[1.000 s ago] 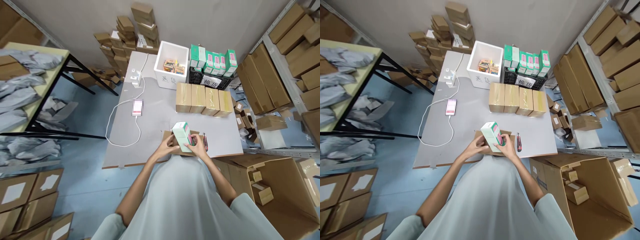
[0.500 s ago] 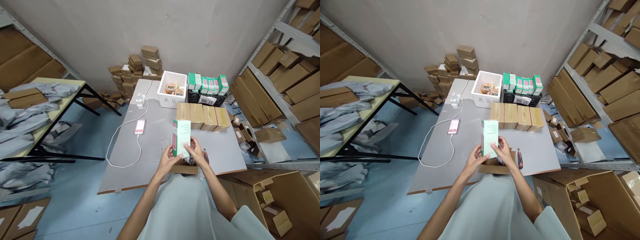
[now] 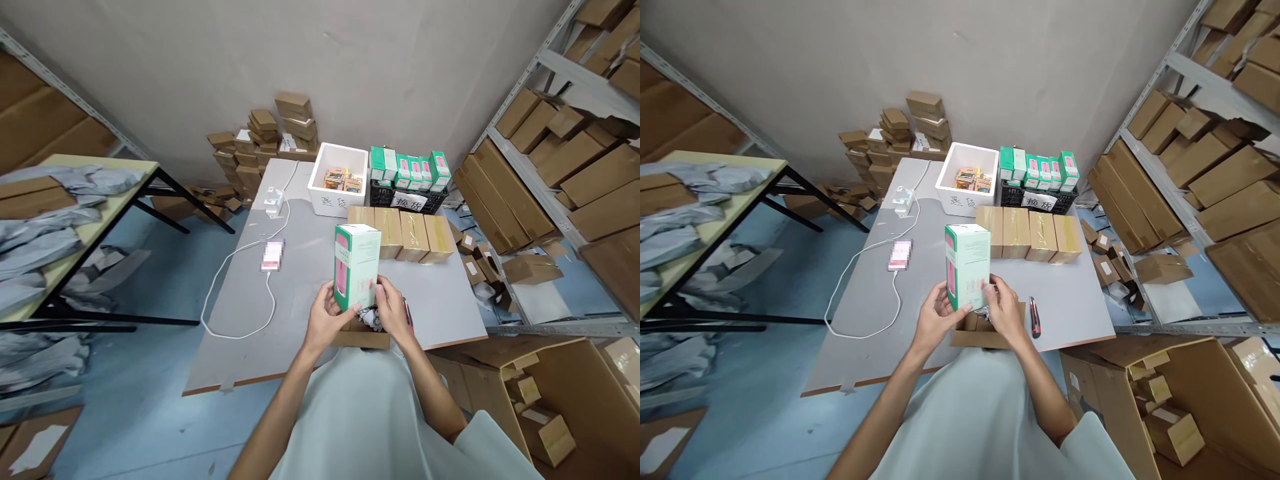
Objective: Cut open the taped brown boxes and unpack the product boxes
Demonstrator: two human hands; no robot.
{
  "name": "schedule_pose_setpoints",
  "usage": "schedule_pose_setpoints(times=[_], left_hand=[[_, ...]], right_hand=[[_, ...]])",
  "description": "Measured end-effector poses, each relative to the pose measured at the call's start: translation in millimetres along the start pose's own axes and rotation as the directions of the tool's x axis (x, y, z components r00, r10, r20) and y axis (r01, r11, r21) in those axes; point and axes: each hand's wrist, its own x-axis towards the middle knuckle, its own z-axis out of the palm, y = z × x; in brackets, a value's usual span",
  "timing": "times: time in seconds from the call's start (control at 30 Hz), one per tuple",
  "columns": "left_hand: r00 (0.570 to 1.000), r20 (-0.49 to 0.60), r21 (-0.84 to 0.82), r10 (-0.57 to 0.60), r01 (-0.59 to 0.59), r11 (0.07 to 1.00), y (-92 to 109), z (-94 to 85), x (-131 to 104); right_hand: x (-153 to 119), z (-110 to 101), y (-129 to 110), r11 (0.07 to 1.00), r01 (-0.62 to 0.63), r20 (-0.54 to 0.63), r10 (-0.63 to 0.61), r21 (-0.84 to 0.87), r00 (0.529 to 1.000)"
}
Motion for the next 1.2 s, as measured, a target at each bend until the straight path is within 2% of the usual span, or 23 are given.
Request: schedule_pose_setpoints(times=[0.2, 0.37, 0.47, 0.57, 0.67, 0.77, 0.9, 0.97, 1.03, 1.2], left_hand=[[1.000, 0.016, 0.006, 0.016, -0.016, 1.000, 8.3, 0.6, 0.9], [1.000, 0.014, 0.000, 0.021, -0.021, 1.000, 13.8, 1.7, -0.7], [0.999, -0.006, 0.027, 0.033, -0.033, 0.999, 14.8, 6.0, -4.3], [0.998, -0.036, 0.082, 0.051, -0.048, 0.995, 15.2, 12.0, -11.7], [0.998, -0.004, 0.085, 0.068, -0.068, 0.994, 18.1, 12.1, -18.3], [0.995, 0.099, -0.019, 0.027, -0.026, 0.999, 23.0, 2.3, -18.7], [0.970, 0.180, -0.109, -0.161, 0.182, 0.977, 24.8, -10.5, -14.0], [0.966, 0.157, -0.125, -0.205, 0.225, 0.966, 22.4, -10.6, -13.4], [0.974, 0.117, -0.141, -0.196, 0.211, 0.967, 18.7, -6.7, -14.1], [0.994, -0.093, -0.065, -0.052, 0.046, 0.997, 10.4, 9.3, -16.3]], right_hand=[[-7.8, -7.8, 7.9, 0.994, -0.046, -0.067, 0.053, 0.102, 0.996], [-8.7, -8.9, -1.5, 0.999, 0.031, -0.068, -0.029, 0.032, 0.997], [-11.8, 0.2, -7.7, 0.997, 0.070, -0.103, -0.065, 0.045, 0.993], [-15.1, 14.2, -13.7, 0.996, 0.036, -0.160, -0.023, 0.080, 0.987], [-11.7, 21.0, -20.9, 0.993, 0.022, -0.190, 0.000, 0.117, 0.982], [-0.6, 14.4, -26.1, 0.969, 0.033, -0.107, -0.007, 0.244, 0.994], [13.8, 1.4, -21.7, 0.943, 0.017, 0.033, -0.030, 0.333, 0.999], [16.5, -0.7, -15.3, 0.936, 0.014, 0.065, -0.040, 0.351, 0.997], [16.5, -0.3, -8.8, 0.934, 0.006, 0.078, -0.036, 0.357, 0.996], [12.4, 3.4, -3.2, 0.952, -0.061, -0.026, 0.072, 0.301, 0.997]])
